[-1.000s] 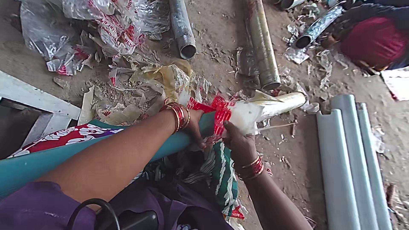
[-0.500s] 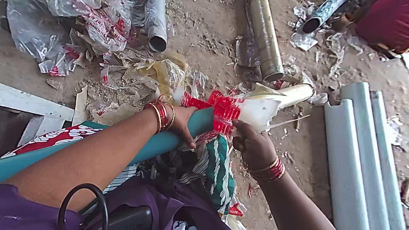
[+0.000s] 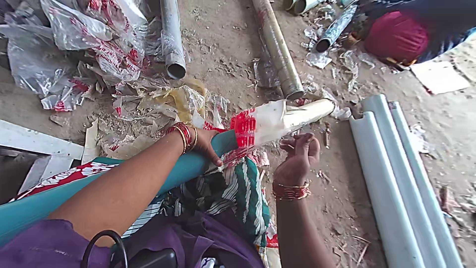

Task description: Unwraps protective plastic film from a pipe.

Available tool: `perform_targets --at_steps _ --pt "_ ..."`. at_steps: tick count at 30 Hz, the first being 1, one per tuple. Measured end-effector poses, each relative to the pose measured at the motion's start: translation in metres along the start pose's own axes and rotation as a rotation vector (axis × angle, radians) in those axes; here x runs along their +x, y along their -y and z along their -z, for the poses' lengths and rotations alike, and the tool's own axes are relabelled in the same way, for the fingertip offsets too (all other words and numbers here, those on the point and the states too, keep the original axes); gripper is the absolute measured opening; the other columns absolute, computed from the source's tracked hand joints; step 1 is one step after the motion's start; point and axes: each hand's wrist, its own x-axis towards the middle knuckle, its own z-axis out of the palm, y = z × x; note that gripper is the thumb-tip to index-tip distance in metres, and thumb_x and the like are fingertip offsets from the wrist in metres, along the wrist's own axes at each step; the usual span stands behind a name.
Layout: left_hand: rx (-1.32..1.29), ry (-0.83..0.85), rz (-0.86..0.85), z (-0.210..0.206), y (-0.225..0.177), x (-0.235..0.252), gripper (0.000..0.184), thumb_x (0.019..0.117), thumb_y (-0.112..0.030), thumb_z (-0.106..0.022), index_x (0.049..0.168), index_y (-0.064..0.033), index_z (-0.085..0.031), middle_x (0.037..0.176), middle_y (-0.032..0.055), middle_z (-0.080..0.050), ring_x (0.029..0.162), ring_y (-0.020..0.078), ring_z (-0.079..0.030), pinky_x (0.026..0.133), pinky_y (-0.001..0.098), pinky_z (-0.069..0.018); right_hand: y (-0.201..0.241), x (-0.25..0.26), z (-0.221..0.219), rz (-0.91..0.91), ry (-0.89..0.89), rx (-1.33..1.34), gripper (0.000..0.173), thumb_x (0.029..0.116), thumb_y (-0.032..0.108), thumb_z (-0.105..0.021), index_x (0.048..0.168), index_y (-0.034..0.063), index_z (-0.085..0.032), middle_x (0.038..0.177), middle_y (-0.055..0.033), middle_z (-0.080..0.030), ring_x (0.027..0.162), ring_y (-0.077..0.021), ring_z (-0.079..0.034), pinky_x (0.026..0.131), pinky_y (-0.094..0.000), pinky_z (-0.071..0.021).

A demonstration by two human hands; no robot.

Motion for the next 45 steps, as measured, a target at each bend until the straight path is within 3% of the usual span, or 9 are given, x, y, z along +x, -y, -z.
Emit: perform_targets --at_steps 1,3,4,7,11,15,18,29,45 --pt "0.014 -0.002 0.010 0.000 -0.002 -0.001 0.110 0.0618 -0.033 -0.101 0.151 -0.0101 -0.042 0.125 0.0167 -0.067 0.107 0.0285 -0.071 0.091 0.0508 -0.0592 0.007 -0.009 -0.006 0.135 -0.041 -0.165 0.025 0.1067 0.028 -0.049 0.118 0.0062 -0.054 0.105 0.0024 -0.062 0.097 -0.0029 -0.063 0.087 -0.0231 -0.0543" --pt "0.033 0.003 0.016 -0.002 -0.009 -0.002 0.105 0.0653 -0.032 -0.100 0.150 -0.0067 -0.043 0.125 0.0185 -0.067 0.109 0.0299 -0.070 0.094 0.0512 -0.0577 0.024 -0.028 -0.027 0.278 0.003 -0.566 0.069 0.1036 0.042 -0.050 0.147 -0.0105 -0.039 0.147 -0.0272 -0.048 0.140 -0.0311 -0.047 0.115 -0.0434 -0.0401" --pt "0.044 0.000 0.010 -0.002 -0.012 -0.003 0.101 0.0667 -0.032 -0.099 0.148 -0.0055 -0.044 0.124 0.0188 -0.068 0.108 0.0299 -0.070 0.094 0.0507 -0.0577 0.030 -0.035 -0.044 0.291 0.033 -0.705 0.082 0.1021 0.049 -0.050 0.153 -0.0112 -0.030 0.156 -0.0337 -0.037 0.148 -0.0419 -0.036 0.121 -0.0528 -0.0310" --pt "0.111 -0.005 0.024 -0.005 -0.018 -0.011 0.094 0.0723 -0.036 -0.095 0.147 -0.0045 -0.047 0.126 0.0191 -0.067 0.114 0.0303 -0.067 0.100 0.0528 -0.0530 0.030 -0.040 -0.089 0.016 0.073 -0.824 0.095 0.1014 0.059 -0.048 0.164 0.0010 -0.008 0.166 -0.0323 -0.017 0.155 -0.0446 -0.021 0.124 -0.0589 -0.0228" --pt "0.105 -0.037 0.053 -0.006 -0.038 -0.040 0.084 0.0817 -0.034 -0.089 0.146 -0.0008 -0.047 0.129 0.0222 -0.065 0.117 0.0325 -0.065 0.101 0.0517 -0.0512 0.021 -0.008 -0.108 -0.414 -0.012 -0.686 0.075 0.1039 0.047 -0.056 0.164 0.0255 -0.017 0.156 -0.0298 -0.037 0.136 -0.0495 -0.047 0.103 -0.0655 -0.0436" --pt "0.085 -0.028 0.101 -0.006 -0.051 -0.061 0.079 0.0891 -0.029 -0.082 0.152 -0.0044 -0.041 0.135 0.0220 -0.060 0.121 0.0320 -0.062 0.105 0.0505 -0.0480 0.016 0.015 -0.108 -0.355 0.090 -0.818 0.074 0.1028 0.056 -0.054 0.155 0.0064 -0.035 0.135 -0.0272 -0.061 0.125 -0.0427 -0.060 0.101 -0.0605 -0.0481" --pt "0.106 -0.024 0.104 -0.007 -0.051 -0.061 0.079 0.0892 -0.032 -0.082 0.151 -0.0031 -0.043 0.135 0.0226 -0.061 0.123 0.0324 -0.061 0.107 0.0510 -0.0467 0.002 0.035 -0.111 -0.298 0.235 -1.079 0.076 0.1038 0.067 -0.036 0.121 -0.0018 -0.063 0.119 -0.0247 -0.068 0.117 -0.0399 -0.066 0.095 -0.0607 -0.0505" --pt "0.235 -0.123 0.126 -0.018 -0.060 -0.064 0.102 0.0767 -0.043 -0.091 0.152 0.0008 -0.038 0.138 0.0238 -0.059 0.127 0.0348 -0.059 0.107 0.0530 -0.0468 -0.013 0.058 -0.110 -0.279 0.408 -1.307 0.079 0.1026 0.071 -0.032 0.110 0.0035 -0.073 0.121 -0.0212 -0.071 0.119 -0.0384 -0.065 0.097 -0.0630 -0.0482" --pt "0.300 -0.161 0.192 -0.028 -0.074 -0.067 0.104 0.0799 -0.048 -0.087 0.156 -0.0024 -0.033 0.139 0.0241 -0.058 0.128 0.0365 -0.058 0.107 0.0565 -0.0454 -0.036 0.088 -0.107 -0.249 0.432 -1.352 0.077 0.1054 0.065 -0.028 0.108 0.0042 -0.074 0.122 -0.0225 -0.070 0.121 -0.0399 -0.065 0.095 -0.0651 -0.0472"
